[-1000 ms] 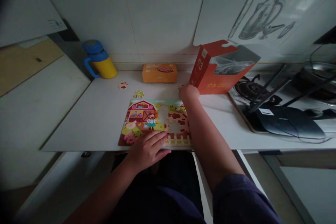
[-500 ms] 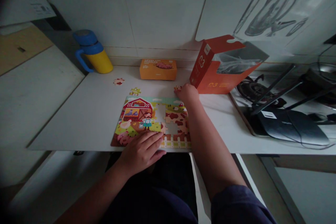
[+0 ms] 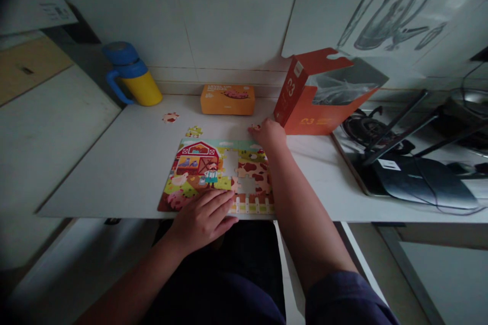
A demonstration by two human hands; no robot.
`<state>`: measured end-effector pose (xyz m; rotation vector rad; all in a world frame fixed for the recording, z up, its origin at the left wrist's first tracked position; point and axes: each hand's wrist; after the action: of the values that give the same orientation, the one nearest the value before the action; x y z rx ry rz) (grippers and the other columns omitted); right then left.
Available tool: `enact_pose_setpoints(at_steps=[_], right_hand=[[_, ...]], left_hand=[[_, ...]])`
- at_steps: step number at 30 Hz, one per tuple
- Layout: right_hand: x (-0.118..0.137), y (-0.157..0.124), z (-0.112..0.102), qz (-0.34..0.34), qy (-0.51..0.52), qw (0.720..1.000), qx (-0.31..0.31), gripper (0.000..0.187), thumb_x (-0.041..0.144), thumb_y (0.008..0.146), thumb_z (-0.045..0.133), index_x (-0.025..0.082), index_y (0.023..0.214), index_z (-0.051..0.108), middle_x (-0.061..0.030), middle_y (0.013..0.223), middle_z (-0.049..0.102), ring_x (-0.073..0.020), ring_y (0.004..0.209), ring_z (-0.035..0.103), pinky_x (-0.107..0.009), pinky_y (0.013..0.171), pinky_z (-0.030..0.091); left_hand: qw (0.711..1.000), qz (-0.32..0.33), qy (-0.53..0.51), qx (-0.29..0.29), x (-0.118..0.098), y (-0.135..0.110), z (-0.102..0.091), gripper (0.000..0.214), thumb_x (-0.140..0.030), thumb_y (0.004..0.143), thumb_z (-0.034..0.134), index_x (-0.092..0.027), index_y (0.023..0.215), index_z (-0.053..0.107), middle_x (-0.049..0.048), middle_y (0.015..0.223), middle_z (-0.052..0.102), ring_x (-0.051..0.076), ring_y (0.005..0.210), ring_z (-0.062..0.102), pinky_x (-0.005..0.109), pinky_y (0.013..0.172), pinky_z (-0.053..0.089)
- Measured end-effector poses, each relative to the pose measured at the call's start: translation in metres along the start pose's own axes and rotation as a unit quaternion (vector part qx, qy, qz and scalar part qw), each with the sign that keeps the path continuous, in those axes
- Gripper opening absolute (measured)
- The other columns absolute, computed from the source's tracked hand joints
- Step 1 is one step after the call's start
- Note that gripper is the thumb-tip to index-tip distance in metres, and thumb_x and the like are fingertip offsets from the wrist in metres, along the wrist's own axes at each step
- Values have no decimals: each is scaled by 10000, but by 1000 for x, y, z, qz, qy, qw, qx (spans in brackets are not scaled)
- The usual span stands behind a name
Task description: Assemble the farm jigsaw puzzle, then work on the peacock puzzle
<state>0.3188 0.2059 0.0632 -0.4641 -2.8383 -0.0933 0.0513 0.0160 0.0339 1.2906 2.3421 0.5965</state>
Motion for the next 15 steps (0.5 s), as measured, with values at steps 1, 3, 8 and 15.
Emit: enact_pose_setpoints(at_steps=[1,3,8,15], right_hand=[[1,0,1,1,0,1000,-2,630,630,903,692,119,1267,750,-234,1167,789,-326,1059,753,-344,848,525],[3,2,4,-6,2,1000,4,602,605,888,712,122,1245,760,-232,1162,790,-331,1061,750,-347,849,525],[-2,11,5,-19,28,999,29,424,555,874,721,164,1001,824,-163,968,810,-276,893,743,-309,718,476],[-7,15,3,-17,88,994,65,406,477,772,836,167,1031,798,-69,863,765,-198,731,660,-282,610,390]], left_hand=[[1000,-1,-1,0,0,0,0,356,-380,1046,671,-124,1291,709,116,1316,774,267,1198,733,432,1046,629],[1000,-2,0,0,0,0,0,348,-379,1048,668,-133,1290,710,110,1309,777,268,1190,736,438,1042,633],[1000,2,5,7,1,-2,1,359,-381,1040,678,-120,1285,711,117,1317,774,270,1192,731,447,1049,633],[1000,-1,1,10,0,-1,1,358,-369,1031,687,-133,1300,710,131,1335,764,271,1209,724,450,1054,624]])
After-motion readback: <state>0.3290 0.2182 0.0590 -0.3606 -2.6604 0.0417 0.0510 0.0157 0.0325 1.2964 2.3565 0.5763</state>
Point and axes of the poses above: each hand's wrist, its own y-axis towards the middle knuckle, its own z-axis out of the palm, x = y × z
